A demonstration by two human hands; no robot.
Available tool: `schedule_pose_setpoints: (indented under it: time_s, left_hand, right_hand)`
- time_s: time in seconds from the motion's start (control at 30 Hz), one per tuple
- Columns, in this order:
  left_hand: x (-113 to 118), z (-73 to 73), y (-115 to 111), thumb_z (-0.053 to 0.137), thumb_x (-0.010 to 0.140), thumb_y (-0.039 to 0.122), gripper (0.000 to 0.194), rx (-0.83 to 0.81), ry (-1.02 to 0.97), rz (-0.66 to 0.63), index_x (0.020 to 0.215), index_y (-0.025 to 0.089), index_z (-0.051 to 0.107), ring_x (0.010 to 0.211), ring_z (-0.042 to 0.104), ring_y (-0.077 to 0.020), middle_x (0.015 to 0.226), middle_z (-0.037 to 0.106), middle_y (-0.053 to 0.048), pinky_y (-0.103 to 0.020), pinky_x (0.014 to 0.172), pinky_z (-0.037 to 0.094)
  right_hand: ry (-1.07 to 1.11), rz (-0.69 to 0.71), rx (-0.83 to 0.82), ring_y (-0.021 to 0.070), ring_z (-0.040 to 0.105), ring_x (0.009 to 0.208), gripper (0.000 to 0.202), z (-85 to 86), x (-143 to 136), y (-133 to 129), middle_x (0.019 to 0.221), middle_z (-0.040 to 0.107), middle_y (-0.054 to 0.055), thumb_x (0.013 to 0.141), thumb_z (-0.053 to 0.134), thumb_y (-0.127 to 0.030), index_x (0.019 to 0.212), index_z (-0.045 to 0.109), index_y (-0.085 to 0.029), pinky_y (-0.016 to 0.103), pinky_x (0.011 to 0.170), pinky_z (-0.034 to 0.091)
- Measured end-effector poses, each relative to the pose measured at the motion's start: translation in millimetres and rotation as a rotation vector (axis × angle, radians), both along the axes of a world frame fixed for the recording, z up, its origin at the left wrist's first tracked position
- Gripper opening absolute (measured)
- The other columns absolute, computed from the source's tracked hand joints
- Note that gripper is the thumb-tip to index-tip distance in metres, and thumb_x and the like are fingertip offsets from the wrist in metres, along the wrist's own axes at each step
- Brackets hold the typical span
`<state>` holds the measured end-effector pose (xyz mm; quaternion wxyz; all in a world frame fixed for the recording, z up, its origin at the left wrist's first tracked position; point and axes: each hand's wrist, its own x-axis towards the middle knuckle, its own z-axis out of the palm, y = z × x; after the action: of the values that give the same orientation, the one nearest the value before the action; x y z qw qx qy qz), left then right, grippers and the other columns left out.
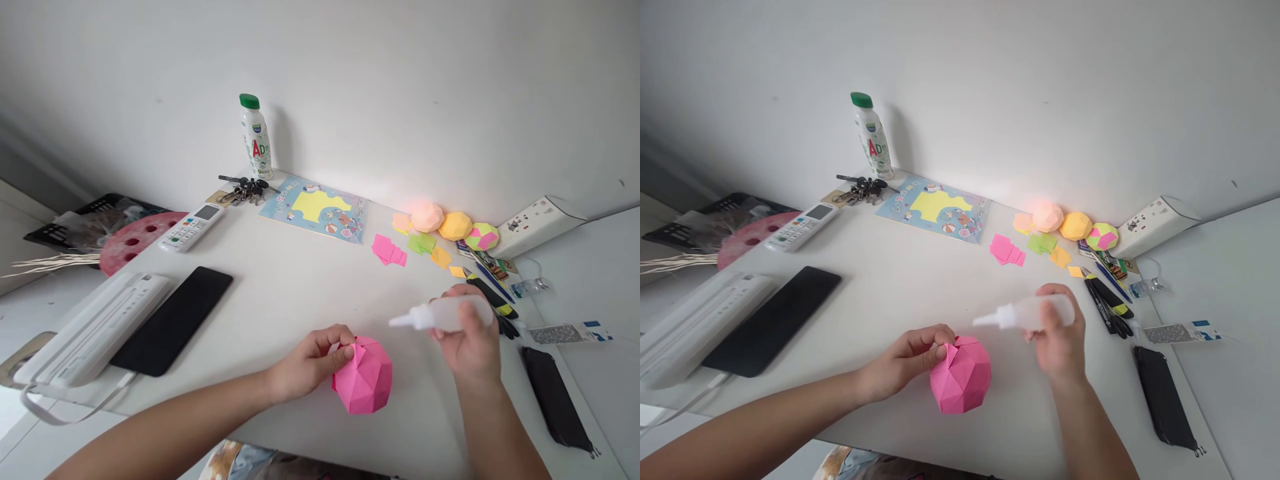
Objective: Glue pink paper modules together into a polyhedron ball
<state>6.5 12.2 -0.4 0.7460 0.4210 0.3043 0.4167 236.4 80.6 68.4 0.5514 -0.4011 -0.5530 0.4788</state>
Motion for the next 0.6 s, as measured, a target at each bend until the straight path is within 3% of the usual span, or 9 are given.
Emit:
schedule_pose_setpoints:
  time_s: [0.07,0.13,0.23,0.33,0.47,0.6]
  left_hand:
    - [0,-0.5,1,0.063,0.086,0.052,0.038,0.009,-0.008,0.007,0.078,0.015,0.059,0.076,0.048,-0.0142,0.081,0.053,-0.001,-0.027,0.07,0.039]
    - [-1,-0.4,3,0.063,0.086,0.051,0.037,0.018,-0.016,0.011,0.078,0.015,0.059,0.077,0.049,-0.0145,0.082,0.054,-0.002,-0.028,0.071,0.04]
    - [-2,-0.6,3,0.062,0.088,0.048,0.034,0.045,-0.011,0.015,0.078,0.015,0.059,0.079,0.05,-0.015,0.084,0.055,-0.003,-0.028,0.072,0.04]
    - [-3,-1.7,3,0.059,0.091,0.045,0.032,0.116,0.034,0.022,0.079,0.015,0.059,0.081,0.051,-0.0161,0.088,0.054,-0.004,-0.029,0.073,0.041]
    - [-4,-1.4,2,0.054,0.095,0.04,0.03,0.328,0.119,0.061,0.077,0.016,0.059,0.081,0.051,-0.0168,0.083,0.053,-0.005,-0.034,0.083,0.043]
    - [-5,0.7,1,0.051,0.097,0.034,0.027,0.453,0.195,0.049,0.077,0.017,0.059,0.082,0.054,-0.0167,0.079,0.055,-0.004,-0.042,0.102,0.037]
  right_hand:
    - [0.099,-0.034,-0.149,0.012,0.05,0.042,0.035,-5.8,15,17,0.051,0.049,-0.006,0.08,0.064,-0.056,0.084,0.061,-0.021,0.023,0.038,0.042]
    - [0.075,-0.095,-0.247,0.014,0.056,0.051,0.042,-15.7,32,29,0.066,0.06,0.001,0.072,0.068,-0.06,0.08,0.062,-0.019,0.025,0.041,0.043]
    - [-0.033,-0.197,-0.239,0.0196,0.065,0.071,0.041,-38.8,57,40,0.084,0.067,0.005,0.064,0.077,-0.05,0.088,0.061,-0.022,0.032,0.056,0.052]
    - [-0.13,-0.301,-0.204,0.021,0.067,0.083,0.056,-63.9,78,47,0.09,0.069,0.002,0.053,0.085,-0.04,0.1,0.058,-0.026,0.037,0.073,0.054]
    - [-0.353,-0.46,-0.221,0.0209,0.065,0.078,0.053,-84.1,96,55,0.088,0.068,0.003,0.053,0.082,-0.037,0.099,0.06,-0.022,0.039,0.077,0.052]
    - [-0.612,-0.493,-0.286,0.021,0.06,0.064,0.049,-88.3,101,56,0.076,0.065,0.002,0.054,0.08,-0.037,0.097,0.064,-0.019,0.043,0.072,0.051]
